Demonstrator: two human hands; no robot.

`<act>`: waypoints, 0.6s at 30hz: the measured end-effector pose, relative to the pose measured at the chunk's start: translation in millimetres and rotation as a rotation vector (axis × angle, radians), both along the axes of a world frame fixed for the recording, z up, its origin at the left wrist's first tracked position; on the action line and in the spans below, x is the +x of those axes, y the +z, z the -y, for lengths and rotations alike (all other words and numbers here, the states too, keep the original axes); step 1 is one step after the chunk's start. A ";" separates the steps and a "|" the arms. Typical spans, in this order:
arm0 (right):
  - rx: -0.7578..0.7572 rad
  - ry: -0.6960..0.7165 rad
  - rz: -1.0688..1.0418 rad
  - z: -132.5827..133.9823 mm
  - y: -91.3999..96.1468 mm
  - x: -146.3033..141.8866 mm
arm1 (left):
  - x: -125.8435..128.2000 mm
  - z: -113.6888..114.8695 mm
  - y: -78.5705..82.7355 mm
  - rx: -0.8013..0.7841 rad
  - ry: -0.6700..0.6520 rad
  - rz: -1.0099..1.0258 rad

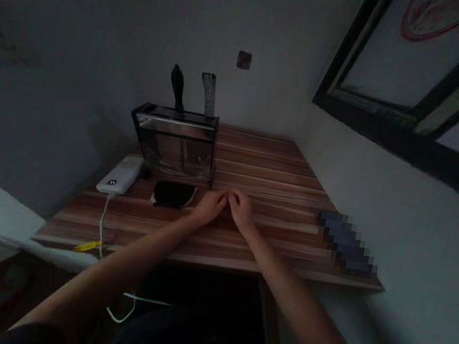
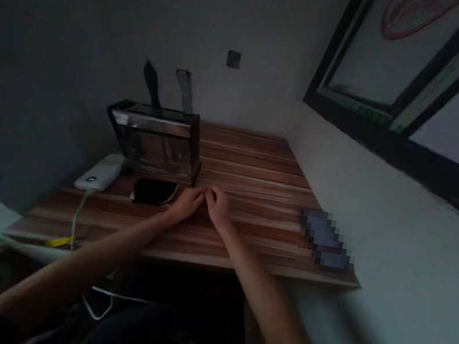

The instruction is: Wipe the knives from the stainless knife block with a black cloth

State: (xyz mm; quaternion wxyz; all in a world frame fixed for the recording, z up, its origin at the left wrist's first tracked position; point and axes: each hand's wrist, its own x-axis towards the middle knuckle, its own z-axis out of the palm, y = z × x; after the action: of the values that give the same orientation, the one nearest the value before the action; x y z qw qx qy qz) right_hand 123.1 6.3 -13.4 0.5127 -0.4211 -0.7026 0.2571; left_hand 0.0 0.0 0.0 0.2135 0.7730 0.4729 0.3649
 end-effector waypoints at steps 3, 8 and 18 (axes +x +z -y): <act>-0.002 -0.004 0.001 0.2 -0.8 -0.3 | 0.1 1.0 -1.7 0.002 -0.003 0.001; -0.016 -0.010 0.000 0.3 -1.6 -0.6 | 0.2 -0.4 -6.0 0.003 0.002 -0.012; -0.048 0.046 -0.021 8.4 14.0 3.0 | -32.4 29.5 42.0 0.042 0.113 0.025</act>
State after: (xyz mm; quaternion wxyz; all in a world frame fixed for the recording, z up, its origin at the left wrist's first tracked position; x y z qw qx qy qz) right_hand 126.0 -2.0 0.6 0.5037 -0.4143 -0.7005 0.2898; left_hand -32.4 -29.5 42.0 0.1821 0.7447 0.5054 0.3960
